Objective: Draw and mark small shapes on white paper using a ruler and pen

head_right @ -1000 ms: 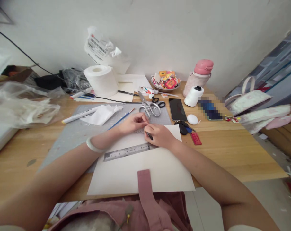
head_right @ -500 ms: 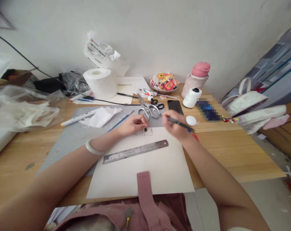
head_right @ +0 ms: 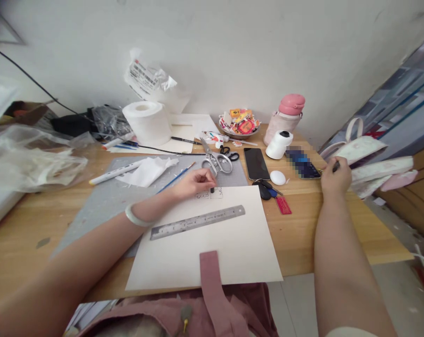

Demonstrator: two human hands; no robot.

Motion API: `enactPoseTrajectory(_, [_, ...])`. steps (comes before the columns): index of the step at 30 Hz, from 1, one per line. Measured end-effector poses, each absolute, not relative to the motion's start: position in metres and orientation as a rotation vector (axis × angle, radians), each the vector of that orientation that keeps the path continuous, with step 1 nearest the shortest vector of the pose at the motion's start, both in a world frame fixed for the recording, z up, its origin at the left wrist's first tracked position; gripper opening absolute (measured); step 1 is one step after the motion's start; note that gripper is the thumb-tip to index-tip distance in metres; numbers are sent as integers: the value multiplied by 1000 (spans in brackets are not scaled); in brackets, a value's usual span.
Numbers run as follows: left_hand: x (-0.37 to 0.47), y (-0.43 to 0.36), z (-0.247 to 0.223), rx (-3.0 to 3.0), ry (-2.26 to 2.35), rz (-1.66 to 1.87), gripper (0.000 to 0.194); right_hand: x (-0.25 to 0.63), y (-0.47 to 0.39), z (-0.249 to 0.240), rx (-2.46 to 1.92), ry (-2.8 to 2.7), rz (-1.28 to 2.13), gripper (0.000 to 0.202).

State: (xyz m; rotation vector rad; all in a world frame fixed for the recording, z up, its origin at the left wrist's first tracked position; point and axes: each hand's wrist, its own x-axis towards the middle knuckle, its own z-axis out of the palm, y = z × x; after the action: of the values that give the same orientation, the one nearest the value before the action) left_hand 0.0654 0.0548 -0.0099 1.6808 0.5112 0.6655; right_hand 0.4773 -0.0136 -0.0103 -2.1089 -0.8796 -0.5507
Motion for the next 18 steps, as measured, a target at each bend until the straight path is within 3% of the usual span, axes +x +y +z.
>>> enactPoseTrajectory(18, [64, 60, -19, 1716, 451, 667, 21, 465, -12, -4, -2102, -1209, -397, 10])
